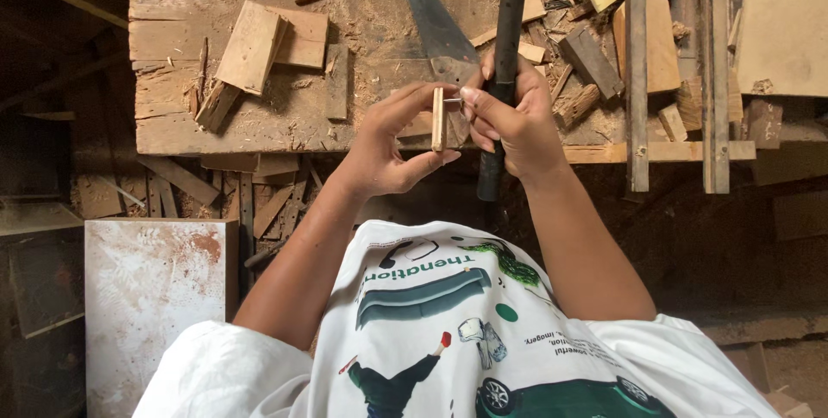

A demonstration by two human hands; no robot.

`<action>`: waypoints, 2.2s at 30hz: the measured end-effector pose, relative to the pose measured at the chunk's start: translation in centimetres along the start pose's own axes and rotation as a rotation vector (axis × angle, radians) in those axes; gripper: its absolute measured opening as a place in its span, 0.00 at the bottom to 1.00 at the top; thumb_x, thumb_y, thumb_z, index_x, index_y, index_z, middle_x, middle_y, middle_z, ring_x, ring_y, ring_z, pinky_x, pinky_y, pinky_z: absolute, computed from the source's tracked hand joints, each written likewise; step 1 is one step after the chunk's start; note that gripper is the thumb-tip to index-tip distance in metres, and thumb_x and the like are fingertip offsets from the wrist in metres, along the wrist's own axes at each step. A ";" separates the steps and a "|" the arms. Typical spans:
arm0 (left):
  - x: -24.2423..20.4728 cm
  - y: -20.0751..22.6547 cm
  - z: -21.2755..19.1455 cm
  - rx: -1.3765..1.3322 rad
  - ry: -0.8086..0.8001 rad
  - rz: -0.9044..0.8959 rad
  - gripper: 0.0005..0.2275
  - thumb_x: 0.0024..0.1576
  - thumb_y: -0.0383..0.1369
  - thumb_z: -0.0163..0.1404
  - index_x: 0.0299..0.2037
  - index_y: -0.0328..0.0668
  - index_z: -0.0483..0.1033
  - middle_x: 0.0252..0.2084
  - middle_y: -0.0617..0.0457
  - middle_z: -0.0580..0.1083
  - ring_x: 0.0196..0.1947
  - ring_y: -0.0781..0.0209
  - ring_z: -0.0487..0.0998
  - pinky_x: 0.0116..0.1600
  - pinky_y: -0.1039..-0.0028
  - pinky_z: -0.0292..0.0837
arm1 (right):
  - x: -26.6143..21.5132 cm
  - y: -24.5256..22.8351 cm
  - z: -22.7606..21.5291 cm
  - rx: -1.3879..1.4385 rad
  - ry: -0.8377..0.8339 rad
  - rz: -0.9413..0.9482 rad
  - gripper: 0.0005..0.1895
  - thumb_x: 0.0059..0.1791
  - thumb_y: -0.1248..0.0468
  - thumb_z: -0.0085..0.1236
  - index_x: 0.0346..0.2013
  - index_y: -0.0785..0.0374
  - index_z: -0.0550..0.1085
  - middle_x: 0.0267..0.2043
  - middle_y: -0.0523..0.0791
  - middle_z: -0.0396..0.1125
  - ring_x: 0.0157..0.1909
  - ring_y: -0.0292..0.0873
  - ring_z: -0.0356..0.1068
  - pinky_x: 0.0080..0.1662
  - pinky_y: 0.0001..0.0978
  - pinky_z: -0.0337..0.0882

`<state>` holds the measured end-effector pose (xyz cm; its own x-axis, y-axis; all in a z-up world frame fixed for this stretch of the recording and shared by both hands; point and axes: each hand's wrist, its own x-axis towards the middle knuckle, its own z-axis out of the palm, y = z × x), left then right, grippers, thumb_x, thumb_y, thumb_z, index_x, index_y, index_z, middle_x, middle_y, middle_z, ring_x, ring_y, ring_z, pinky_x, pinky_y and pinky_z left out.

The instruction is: The person repeatedly strikes small wooden blocks with a hammer on a cluttered workbench. They adjust the blocks between strikes and occasionally inspect them. The task continues without a visible final assembly or destination.

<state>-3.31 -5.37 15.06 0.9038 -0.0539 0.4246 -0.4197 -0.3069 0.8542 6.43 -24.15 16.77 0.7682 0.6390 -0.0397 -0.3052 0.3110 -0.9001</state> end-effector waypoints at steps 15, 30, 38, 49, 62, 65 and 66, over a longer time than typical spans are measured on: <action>-1.7 -6.5 -1.2 0.406 -0.125 -0.630 0.60 0.35 0.45 0.75 0.75 0.52 0.41 0.74 0.40 0.50 0.73 0.44 0.52 0.73 0.49 0.51 | 1.1 2.9 -1.6 -0.497 0.093 -0.179 0.13 0.52 0.76 0.59 0.41 0.62 0.64 0.32 0.42 0.64 0.26 0.31 0.62 0.28 0.25 0.64; -5.8 -14.7 1.3 0.076 0.153 -0.239 0.38 0.50 0.35 0.67 0.71 0.46 0.60 0.72 0.46 0.67 0.74 0.48 0.66 0.77 0.59 0.61 | 7.9 11.9 -1.9 -1.127 0.023 -0.406 0.10 0.45 0.69 0.64 0.32 0.68 0.69 0.27 0.48 0.67 0.30 0.44 0.68 0.36 0.39 0.67; -5.6 -14.8 0.8 0.106 0.128 -0.340 0.36 0.50 0.35 0.69 0.68 0.44 0.63 0.68 0.46 0.70 0.70 0.48 0.69 0.74 0.60 0.62 | 9.0 12.6 -1.5 -1.146 -0.021 -0.201 0.09 0.47 0.67 0.64 0.33 0.64 0.71 0.28 0.44 0.68 0.29 0.37 0.68 0.33 0.33 0.67; -5.6 -15.7 0.1 0.209 0.120 -0.248 0.37 0.47 0.34 0.70 0.66 0.41 0.64 0.67 0.40 0.69 0.68 0.42 0.69 0.71 0.58 0.64 | 9.5 13.1 -2.3 -0.917 -0.070 -0.006 0.11 0.53 0.62 0.66 0.34 0.62 0.71 0.30 0.41 0.69 0.30 0.32 0.71 0.33 0.26 0.69; -5.3 -15.7 0.0 0.284 0.100 -0.273 0.38 0.47 0.35 0.70 0.67 0.39 0.63 0.62 0.45 0.73 0.63 0.44 0.73 0.67 0.59 0.68 | 9.8 13.4 -2.8 -0.750 -0.060 0.047 0.07 0.54 0.66 0.64 0.38 0.62 0.72 0.34 0.41 0.73 0.34 0.30 0.73 0.37 0.23 0.73; -5.2 -15.7 0.2 0.304 0.100 -0.300 0.38 0.45 0.36 0.70 0.66 0.39 0.64 0.61 0.45 0.74 0.62 0.45 0.74 0.66 0.59 0.68 | 9.8 13.3 -2.8 -0.773 -0.047 0.061 0.07 0.53 0.66 0.64 0.38 0.61 0.72 0.33 0.40 0.73 0.33 0.29 0.73 0.36 0.23 0.73; -5.0 -15.6 0.3 0.310 0.099 -0.313 0.38 0.44 0.37 0.70 0.65 0.39 0.64 0.60 0.45 0.74 0.62 0.46 0.74 0.65 0.58 0.67 | 9.9 13.2 -2.8 -0.800 -0.034 0.081 0.08 0.53 0.65 0.65 0.37 0.60 0.72 0.33 0.39 0.73 0.32 0.29 0.73 0.35 0.23 0.73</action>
<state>-1.29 -0.55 -0.52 0.9644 0.1737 0.1993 -0.0682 -0.5650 0.8223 11.53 -15.69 3.30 0.7394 0.6631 -0.1165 0.1466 -0.3274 -0.9334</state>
